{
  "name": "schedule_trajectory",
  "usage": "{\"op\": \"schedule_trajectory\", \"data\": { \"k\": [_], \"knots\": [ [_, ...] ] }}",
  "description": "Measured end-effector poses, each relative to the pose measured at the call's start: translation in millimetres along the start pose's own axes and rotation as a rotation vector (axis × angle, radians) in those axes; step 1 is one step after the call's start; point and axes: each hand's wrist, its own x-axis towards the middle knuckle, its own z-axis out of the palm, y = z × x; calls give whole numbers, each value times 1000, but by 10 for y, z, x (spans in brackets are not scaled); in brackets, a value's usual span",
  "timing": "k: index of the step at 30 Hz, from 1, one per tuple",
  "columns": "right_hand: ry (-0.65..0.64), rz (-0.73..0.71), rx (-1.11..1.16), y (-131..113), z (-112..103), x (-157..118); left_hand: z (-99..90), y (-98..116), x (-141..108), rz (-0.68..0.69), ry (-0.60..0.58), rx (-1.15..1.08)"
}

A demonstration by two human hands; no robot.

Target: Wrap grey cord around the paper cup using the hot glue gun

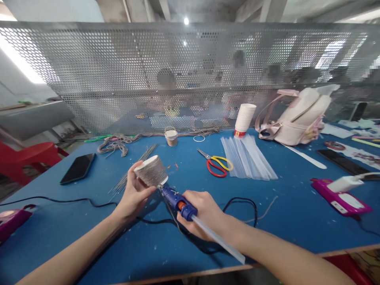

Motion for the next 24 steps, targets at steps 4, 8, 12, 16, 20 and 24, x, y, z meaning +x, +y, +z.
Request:
{"op": "schedule_trajectory", "data": {
  "k": [4,8,12,16,20,24],
  "knots": [
    [17,36,8,3,-20,15,-8,2,7,-24,3,4],
    [7,66,25,0,-23,22,-3,12,12,-33,-1,-14],
    [-3,79,41,-13,-37,20,-7,18,11,-56,-11,-34],
    [-11,170,98,-34,-90,33,-7,29,7,-70,-11,-40],
    [-14,157,90,-48,-83,37,-12,24,6,-78,-23,-47],
    [-16,143,88,-50,-77,42,-22,26,2,-81,-17,-40]
  ]
}}
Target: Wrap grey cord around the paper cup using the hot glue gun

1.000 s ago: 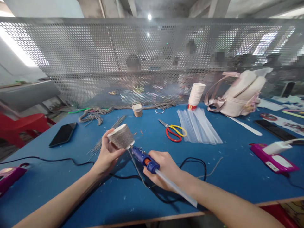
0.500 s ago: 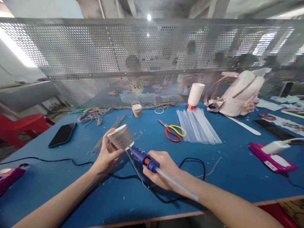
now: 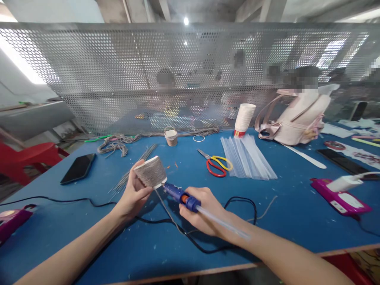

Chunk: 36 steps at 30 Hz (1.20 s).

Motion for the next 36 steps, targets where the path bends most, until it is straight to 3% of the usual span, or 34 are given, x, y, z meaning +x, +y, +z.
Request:
{"op": "schedule_trajectory", "data": {
  "k": [4,16,25,31,36],
  "knots": [
    [6,37,10,-3,-28,6,7,8,-3,7,6,22],
    [-15,-116,-84,62,102,-38,9,-39,-2,50,3,58],
    [10,-46,29,65,-25,-28,-3,8,15,19,30,2],
    [30,-168,-50,89,44,-37,-13,-27,10,42,19,37],
    [5,-187,-91,93,83,-50,-9,-50,3,71,5,58]
  ]
}}
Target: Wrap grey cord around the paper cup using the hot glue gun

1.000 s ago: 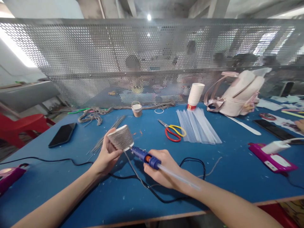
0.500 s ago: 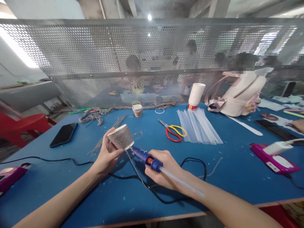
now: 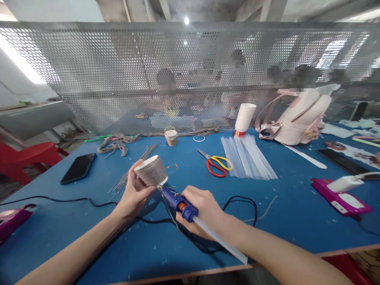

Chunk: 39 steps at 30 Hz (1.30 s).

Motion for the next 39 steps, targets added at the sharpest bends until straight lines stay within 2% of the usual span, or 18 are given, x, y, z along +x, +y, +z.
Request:
{"op": "schedule_trajectory", "data": {
  "k": [18,39],
  "knots": [
    [5,-9,-45,57,47,-29,12,4,6,-2,-12,19],
    [18,13,-30,57,-35,21,-4,34,9,-35,-49,-32]
  ]
}}
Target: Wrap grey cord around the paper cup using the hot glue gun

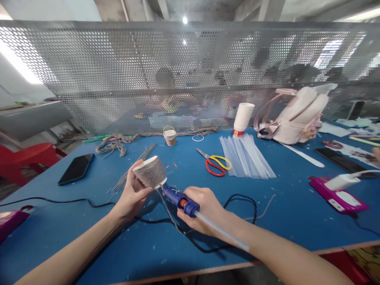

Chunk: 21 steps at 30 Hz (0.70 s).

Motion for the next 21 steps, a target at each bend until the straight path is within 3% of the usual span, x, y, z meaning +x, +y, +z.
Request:
{"op": "schedule_trajectory", "data": {
  "k": [16,21],
  "knots": [
    [-6,127,89,-15,-62,38,-29,25,-10,-53,-26,-45],
    [-37,111,5,155,-75,62,-57,18,31,-21,-17,4]
  ]
}}
